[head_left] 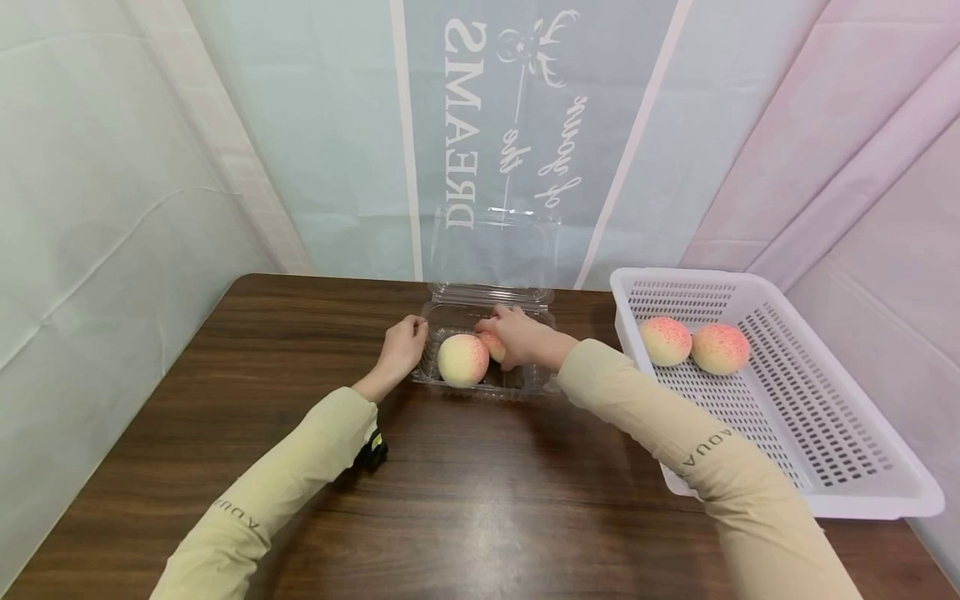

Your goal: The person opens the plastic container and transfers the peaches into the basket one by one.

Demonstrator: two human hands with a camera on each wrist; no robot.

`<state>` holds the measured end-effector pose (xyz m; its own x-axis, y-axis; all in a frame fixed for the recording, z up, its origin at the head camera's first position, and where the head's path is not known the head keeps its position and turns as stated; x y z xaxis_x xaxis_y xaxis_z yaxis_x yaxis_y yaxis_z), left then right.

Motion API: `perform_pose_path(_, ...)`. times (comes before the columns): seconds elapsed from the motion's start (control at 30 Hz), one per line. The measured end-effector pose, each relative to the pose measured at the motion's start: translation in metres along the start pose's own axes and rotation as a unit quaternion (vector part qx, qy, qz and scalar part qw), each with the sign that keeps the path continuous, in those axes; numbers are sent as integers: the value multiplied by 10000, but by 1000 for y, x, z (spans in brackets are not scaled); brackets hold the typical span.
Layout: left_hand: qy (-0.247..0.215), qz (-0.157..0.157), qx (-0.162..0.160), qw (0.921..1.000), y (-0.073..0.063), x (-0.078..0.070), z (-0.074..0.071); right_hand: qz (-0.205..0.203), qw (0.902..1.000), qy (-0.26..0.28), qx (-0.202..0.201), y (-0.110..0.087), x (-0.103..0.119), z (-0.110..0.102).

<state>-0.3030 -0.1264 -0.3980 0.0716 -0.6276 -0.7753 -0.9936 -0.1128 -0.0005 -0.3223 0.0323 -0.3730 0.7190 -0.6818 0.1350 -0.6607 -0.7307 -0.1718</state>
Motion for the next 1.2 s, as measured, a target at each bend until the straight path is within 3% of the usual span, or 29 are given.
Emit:
perform_pose_path(0.47,38,-27,-30,10000,0,0,-1,150,9998,-61,-90,-15,-5,-13)
perform_pose_path(1.2,62,-58,50,10000,1,0,0,-239,9973,-507,-481,-24,-3,-29)
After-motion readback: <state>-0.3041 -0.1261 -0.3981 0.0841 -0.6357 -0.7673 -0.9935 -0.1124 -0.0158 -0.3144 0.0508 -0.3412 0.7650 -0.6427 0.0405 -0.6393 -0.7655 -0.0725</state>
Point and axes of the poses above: each hand's wrist, its own y-axis towards the middle knuckle, its own z-axis out of the palm, x = y × z, the point moved 7 cm from there along y, towards the middle knuckle, and after that the axes turned 4 degrees about -z, right-handed, at the moved point
